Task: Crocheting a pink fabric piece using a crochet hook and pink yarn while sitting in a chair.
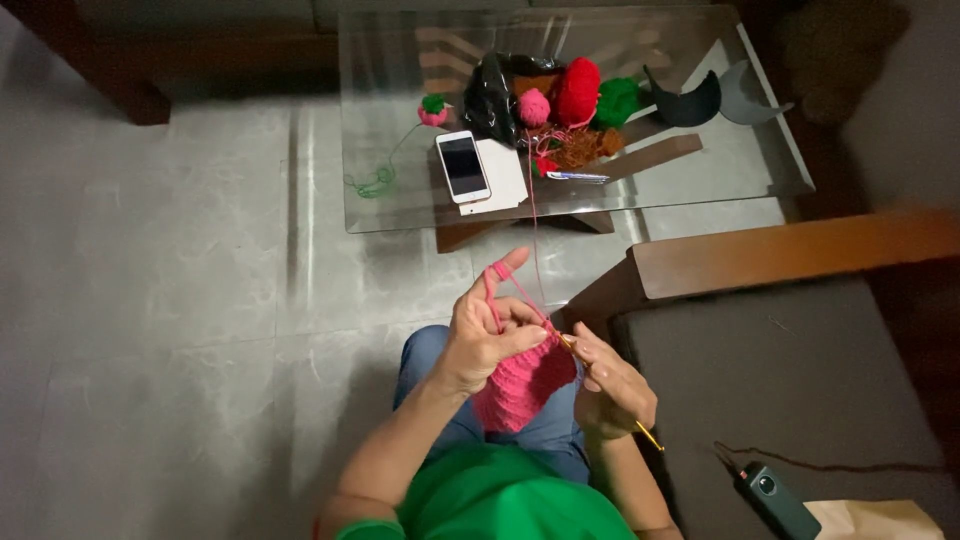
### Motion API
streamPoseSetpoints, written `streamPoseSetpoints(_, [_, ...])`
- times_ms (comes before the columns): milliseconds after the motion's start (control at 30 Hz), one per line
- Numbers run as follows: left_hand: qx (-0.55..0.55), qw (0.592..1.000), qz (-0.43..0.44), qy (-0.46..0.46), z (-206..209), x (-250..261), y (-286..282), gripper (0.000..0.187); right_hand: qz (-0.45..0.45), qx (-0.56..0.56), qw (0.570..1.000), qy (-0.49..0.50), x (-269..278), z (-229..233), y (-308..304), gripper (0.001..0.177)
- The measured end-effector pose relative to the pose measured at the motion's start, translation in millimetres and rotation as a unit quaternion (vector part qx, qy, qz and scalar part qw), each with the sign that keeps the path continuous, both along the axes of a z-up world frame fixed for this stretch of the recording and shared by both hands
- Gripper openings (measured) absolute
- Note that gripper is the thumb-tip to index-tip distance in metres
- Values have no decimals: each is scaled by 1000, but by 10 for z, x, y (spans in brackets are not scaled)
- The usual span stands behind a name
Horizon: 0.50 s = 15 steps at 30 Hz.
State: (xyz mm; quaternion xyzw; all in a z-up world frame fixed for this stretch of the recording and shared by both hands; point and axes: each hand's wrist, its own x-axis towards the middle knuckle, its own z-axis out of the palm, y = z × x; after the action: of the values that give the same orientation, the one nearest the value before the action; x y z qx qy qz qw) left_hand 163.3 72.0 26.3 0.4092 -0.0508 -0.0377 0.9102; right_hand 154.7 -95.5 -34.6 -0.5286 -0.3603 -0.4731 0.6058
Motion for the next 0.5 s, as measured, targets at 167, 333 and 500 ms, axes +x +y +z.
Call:
streamPoseSetpoints(167, [16,1000,-23,3,57,-9,37,89,20,-2,1000,8,-46,-102,-80,8])
streamPoseSetpoints(333, [28,981,-187,-33,186,91,250,69,101,-106,986,82,-136,245,-248,23])
streamPoseSetpoints(500, [53,936,-347,-32,247,202,345,64,203,-98,971,86,-77,427,-360,18])
